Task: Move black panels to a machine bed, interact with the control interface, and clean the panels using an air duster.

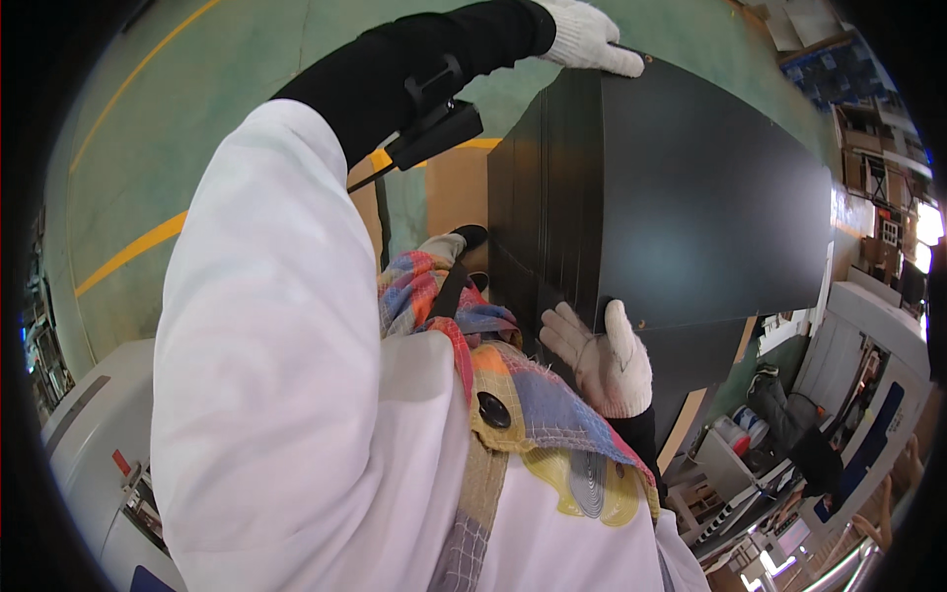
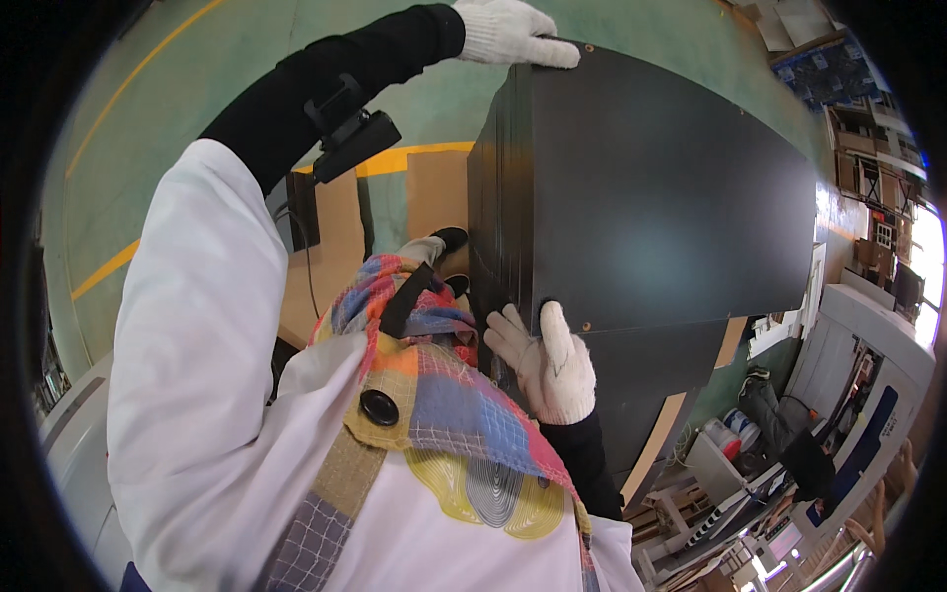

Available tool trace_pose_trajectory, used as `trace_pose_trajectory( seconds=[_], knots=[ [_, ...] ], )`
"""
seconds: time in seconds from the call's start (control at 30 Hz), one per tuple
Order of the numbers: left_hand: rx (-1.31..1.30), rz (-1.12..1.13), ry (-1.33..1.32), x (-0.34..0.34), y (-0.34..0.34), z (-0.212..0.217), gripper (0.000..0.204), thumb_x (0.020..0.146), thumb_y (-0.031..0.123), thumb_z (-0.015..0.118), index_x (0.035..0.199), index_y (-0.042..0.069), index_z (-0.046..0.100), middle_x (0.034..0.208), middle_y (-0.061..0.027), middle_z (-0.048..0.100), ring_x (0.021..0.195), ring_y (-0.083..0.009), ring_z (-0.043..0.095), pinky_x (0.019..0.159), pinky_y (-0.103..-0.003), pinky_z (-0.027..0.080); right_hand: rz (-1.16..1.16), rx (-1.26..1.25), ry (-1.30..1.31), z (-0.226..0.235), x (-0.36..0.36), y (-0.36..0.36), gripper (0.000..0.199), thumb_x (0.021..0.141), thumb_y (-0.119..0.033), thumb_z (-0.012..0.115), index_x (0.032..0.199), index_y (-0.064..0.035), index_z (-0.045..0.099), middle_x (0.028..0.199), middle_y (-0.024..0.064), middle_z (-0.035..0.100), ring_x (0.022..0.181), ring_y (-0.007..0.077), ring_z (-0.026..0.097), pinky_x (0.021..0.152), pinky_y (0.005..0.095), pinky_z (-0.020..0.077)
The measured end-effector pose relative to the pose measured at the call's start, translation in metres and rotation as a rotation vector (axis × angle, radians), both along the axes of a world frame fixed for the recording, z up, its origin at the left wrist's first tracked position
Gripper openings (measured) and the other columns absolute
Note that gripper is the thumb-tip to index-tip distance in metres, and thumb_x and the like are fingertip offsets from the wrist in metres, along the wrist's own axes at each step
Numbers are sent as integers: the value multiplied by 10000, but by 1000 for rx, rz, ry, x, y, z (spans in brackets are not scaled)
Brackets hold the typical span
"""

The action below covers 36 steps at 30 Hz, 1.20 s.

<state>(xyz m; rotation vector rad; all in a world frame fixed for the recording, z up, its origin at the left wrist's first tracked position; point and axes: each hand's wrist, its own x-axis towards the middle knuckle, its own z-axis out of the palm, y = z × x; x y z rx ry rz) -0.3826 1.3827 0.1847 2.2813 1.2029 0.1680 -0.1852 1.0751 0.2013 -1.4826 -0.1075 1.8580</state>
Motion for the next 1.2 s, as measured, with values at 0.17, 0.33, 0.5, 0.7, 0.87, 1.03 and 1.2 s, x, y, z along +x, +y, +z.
trace_pose_trajectory(
  seconds=[0.17, 0.33, 0.5, 0.7, 0.87, 1.03, 1.2],
  knots=[
    [-35, -19, -33, 1, -1, -4, 683, 881, 650, 417, 975, 26, 676, 956, -212, 676, 953, -366, 635, 847, -420, 468, -39, -34, 93, -1, 7, -4, 801, 914, -383, 632, 1317, 202, 262, 1413, 377, 313, 1281, 466, 426, 1006, 487, 433],
    [-50, -4, 2, -1, -4, 4, 687, 884, 653, 412, 1001, 27, 671, 973, -205, 676, 960, -359, 636, 847, -417, 469, 99, 48, 75, 3, 12, -8, 624, 938, -342, 601, 1260, 157, 408, 1331, 311, 447, 1207, 403, 510, 980, 466, 447],
    [-49, -142, 265, 10, 19, 35, 646, 890, 659, 427, 1109, 99, 664, 1075, -154, 659, 1022, -313, 616, 888, -398, 472, -22, 101, 149, 4, 47, 9, 531, 979, -354, 521, 1279, 78, 450, 1245, 185, 550, 1114, 291, 572, 960, 415, 460],
    [-16, -242, 343, 66, 45, 47, 636, 866, 641, 462, 1052, 63, 651, 1056, -198, 658, 1027, -352, 616, 887, -405, 479, -205, 46, -872, -15, 128, 59, 726, 883, -484, 558, 1309, 92, 436, 1226, 263, 564, 1169, 360, 546, 950, 375, 438],
    [-25, -329, 340, 180, 74, 42, 658, 898, 630, 453, 1133, 42, 631, 1033, -202, 665, 1033, -357, 613, 893, -402, 474, -433, -85, -1126, -28, 178, 80, 969, 827, -629, 535, 1409, 106, 293, 1298, 316, 509, 1252, 378, 488, 1055, 397, 366],
    [-65, -330, 284, 233, 115, 16, 690, 916, 627, 429, 1180, 16, 612, 1118, -212, 644, 1028, -339, 612, 910, -349, 448, -503, 32, -991, -25, 206, 92, 989, 835, -628, 529, 1408, 131, 258, 1335, 326, 470, 1278, 380, 462, 1062, 395, 371],
    [12, -538, 142, 257, 132, 10, 800, 884, 649, 492, 1214, -75, 577, 1149, -213, 631, 1059, -266, 606, 936, -326, 427, -588, 27, -966, -22, 230, 106, 924, 829, -554, 605, 1407, 84, 270, 1405, 278, 400, 1279, 371, 460, 1058, 419, 390]
  ],
)
